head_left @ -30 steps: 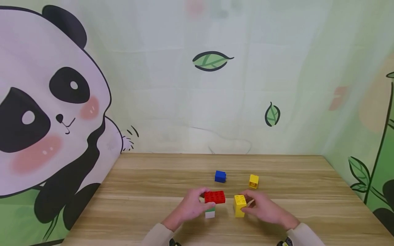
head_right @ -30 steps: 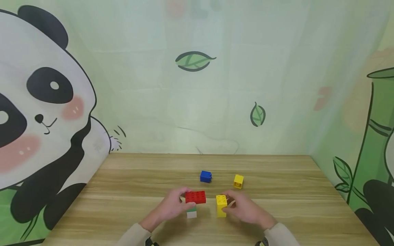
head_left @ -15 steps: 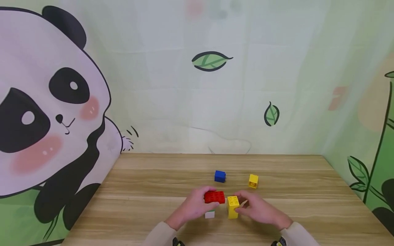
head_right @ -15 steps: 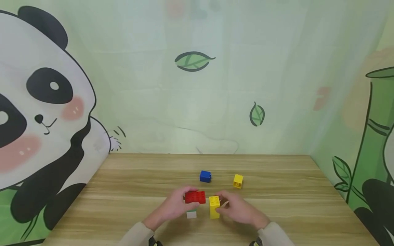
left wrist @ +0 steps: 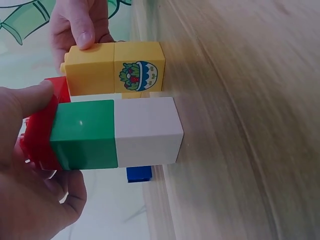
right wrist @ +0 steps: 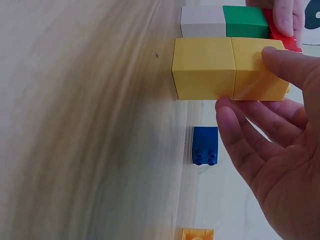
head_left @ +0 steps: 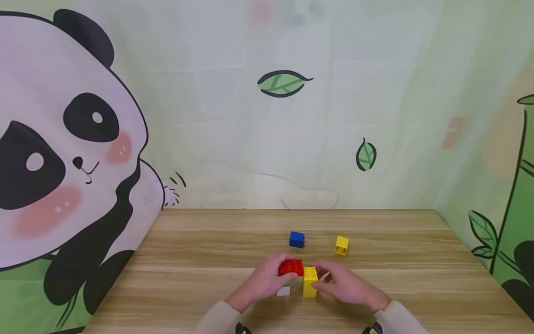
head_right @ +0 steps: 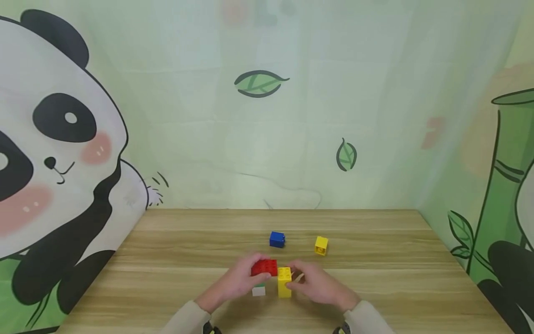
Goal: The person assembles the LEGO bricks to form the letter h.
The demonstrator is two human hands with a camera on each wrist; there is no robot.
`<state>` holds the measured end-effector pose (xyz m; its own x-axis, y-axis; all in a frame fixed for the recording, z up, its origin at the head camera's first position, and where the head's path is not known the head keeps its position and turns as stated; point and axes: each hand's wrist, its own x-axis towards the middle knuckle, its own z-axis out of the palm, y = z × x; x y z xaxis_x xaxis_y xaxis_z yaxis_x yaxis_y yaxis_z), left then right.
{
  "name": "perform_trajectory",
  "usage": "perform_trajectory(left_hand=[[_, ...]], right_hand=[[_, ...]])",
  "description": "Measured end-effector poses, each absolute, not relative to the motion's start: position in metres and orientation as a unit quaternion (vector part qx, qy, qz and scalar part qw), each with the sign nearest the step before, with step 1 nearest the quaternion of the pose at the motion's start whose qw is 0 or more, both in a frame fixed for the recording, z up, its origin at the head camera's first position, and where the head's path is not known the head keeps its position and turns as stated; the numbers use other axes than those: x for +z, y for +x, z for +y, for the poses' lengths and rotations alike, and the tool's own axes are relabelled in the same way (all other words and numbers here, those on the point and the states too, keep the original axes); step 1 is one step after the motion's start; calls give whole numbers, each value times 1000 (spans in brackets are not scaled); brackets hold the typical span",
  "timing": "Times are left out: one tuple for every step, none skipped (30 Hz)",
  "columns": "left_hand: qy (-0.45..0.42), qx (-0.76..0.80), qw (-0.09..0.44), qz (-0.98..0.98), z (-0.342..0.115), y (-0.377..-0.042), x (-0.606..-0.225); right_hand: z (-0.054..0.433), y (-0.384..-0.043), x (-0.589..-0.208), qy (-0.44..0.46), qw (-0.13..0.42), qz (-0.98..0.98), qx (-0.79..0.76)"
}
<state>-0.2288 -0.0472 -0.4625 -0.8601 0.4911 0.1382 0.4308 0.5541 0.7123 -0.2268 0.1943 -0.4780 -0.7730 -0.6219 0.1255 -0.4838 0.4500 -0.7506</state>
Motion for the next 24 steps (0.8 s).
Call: perform_trajectory(left_hand=[[265,388,35,882,-47,-229,-463],[269,382,31,884,-48,-229,-464],[272,377,29,885,-48,-229,-464],[273,373,26,886,-48,-229,-465],[274,372,25,886,-48,-229,-465],[274,371,25,887,-48,-229,-465],[275,370,23,887,-48,-229,-466],[275,371,23,887,-48,-229,-466],[275,373,23,886,-49,-229,-466],[275,375,22,885,-49,-229,-467],[274,377,22,884,-50,-229,-467],[273,378,22,884,-50,-229,-467],[273,379,22,884,-51,-229,-468],[274,382,22,883,-52,-230,-468],[274,382,22,882,-52,-229,-468],[274,383,23,882,-53,-229,-468],[274,383,24,882,-53,-229,-468],[275,384,25,881,-53,-229,-467],[276,385,26,880,-54,-229,-467],[276,386,27,880,-54,-228,-466],[275,387,30,880,-54,-228,-466],[275,388,33,879,-54,-228,-465],[275,388,35,879,-54,-229,-465],[275,388,38,879,-54,-229,-464]], right_hand=[[193,-227,-478,-328,84,846,-412],[193,-227,-478,-330,83,845,-412],[192,-227,-478,-330,83,845,-413],[192,-227,-478,-331,83,844,-414],[191,-227,-478,-331,84,844,-414],[191,-227,-477,-331,85,844,-414],[191,-227,-477,-330,87,844,-413],[190,-227,-477,-328,90,845,-413],[190,-227,-477,-325,91,847,-411],[189,-227,-476,-323,93,848,-410],[189,-227,-476,-320,96,849,-409],[189,-227,-475,-316,99,850,-409],[188,-227,-475,-314,100,852,-407],[187,-227,-474,-311,102,853,-407],[186,-227,-474,-311,103,853,-406],[185,-227,-474,-311,103,854,-405],[184,-227,-474,-311,103,854,-403],[184,-227,-473,-312,102,855,-402],[183,-227,-473,-312,102,855,-400],[182,-227,-473,-312,102,856,-400],[181,-227,-473,-313,102,856,-398],[181,-227,-473,-310,104,858,-397],[180,-227,-472,-309,105,858,-396],[180,-227,-472,-307,107,859,-395]])
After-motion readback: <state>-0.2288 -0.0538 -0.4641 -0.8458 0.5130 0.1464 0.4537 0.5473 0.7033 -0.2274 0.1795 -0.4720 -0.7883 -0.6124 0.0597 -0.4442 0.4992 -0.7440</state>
